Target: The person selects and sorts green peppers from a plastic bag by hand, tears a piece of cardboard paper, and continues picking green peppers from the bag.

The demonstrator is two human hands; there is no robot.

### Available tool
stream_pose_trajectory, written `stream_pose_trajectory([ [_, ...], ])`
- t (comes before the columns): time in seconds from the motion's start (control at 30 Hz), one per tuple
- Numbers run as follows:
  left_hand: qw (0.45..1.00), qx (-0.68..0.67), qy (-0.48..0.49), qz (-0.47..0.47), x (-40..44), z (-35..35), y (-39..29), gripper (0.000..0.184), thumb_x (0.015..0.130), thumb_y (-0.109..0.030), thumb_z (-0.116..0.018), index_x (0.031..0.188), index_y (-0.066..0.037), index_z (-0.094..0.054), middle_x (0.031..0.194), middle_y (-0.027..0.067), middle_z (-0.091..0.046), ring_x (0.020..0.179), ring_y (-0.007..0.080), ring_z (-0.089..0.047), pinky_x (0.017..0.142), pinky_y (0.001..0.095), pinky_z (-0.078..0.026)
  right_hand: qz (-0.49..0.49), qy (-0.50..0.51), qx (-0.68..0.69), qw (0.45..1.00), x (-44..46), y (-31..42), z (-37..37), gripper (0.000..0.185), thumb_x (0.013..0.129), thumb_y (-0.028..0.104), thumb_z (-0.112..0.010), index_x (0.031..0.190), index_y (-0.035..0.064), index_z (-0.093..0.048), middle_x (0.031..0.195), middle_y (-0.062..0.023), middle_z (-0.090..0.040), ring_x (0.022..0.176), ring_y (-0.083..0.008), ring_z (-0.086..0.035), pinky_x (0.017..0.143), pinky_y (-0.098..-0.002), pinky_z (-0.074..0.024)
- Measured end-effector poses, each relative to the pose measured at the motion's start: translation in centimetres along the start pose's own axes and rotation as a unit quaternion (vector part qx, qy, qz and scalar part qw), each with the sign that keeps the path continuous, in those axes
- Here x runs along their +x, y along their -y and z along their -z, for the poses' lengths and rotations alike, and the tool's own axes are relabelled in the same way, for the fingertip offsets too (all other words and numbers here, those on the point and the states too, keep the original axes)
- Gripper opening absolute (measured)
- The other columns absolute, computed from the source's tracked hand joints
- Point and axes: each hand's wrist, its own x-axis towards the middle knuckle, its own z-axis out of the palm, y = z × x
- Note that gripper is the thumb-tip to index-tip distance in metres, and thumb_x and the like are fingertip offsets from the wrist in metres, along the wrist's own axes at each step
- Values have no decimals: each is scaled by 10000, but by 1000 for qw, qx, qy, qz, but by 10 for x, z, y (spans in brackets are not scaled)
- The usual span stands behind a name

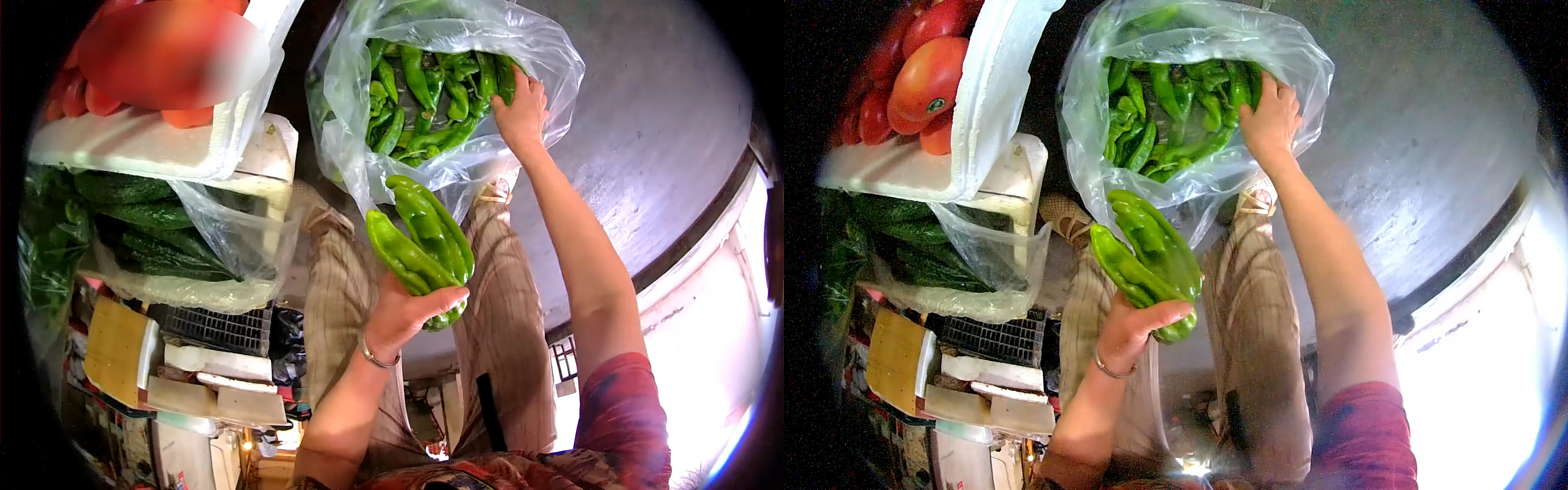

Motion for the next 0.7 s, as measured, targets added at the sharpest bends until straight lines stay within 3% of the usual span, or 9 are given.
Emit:
stream_pose_trajectory([
  [0.03,1000,-15,-1,-1,0,0,1,437,748,10,-757,1147,-42,-583,1014,19,-630,882,122,-604,768,278,-504,2,0,2,1000,-1,7,-1,689,778,239,-702,1410,160,-439,1330,-172,-445,1237,-363,-437,1037,-492,-358],
  [0.17,999,-29,-13,16,0,2,-3,427,753,3,-759,1139,-41,-582,1007,17,-628,881,122,-604,769,277,-503,-28,-63,-26,997,9,15,-15,667,799,204,-674,1412,142,-418,1312,-192,-436,1192,-388,-430,1041,-494,-319],
  [0.23,1000,-4,-8,2,0,4,-2,475,763,-86,-724,1208,-20,-571,1128,87,-638,1038,201,-607,909,325,-477,-29,-36,26,999,20,8,-12,608,807,208,-675,1367,120,-455,1289,-198,-445,1181,-385,-437,1032,-483,-326],
  [0.27,1000,-3,-9,5,-2,4,-1,475,763,-86,-724,1208,-20,-571,1128,87,-638,1038,201,-607,909,325,-477,-7,-48,-43,998,19,10,-7,549,807,215,-682,1310,104,-491,1269,-194,-457,1169,-384,-454,1021,-479,-341],
  [0.37,1000,4,-14,-4,-1,2,-2,497,762,-92,-726,1224,-20,-560,1146,91,-630,1066,216,-603,934,334,-468,-4,-29,-74,997,26,9,-1,529,806,212,-690,1290,110,-502,1258,-190,-469,1173,-384,-458,1023,-475,-342],
  [0.6,1000,-5,-20,-14,0,4,-1,538,760,-112,-743,1249,-24,-540,1165,92,-619,1098,226,-592,975,358,-448,10,-21,-79,997,26,14,1,476,807,185,-689,1244,107,-518,1250,-192,-480,1172,-388,-476,983,-464,-394],
  [0.7,1000,-15,-23,-13,0,4,2,551,755,-121,-752,1253,-27,-536,1171,90,-615,1104,223,-585,979,356,-443,59,-37,-109,992,31,6,3,453,808,178,-687,1224,104,-523,1243,-186,-496,1118,-370,-538,946,-450,-421],
])
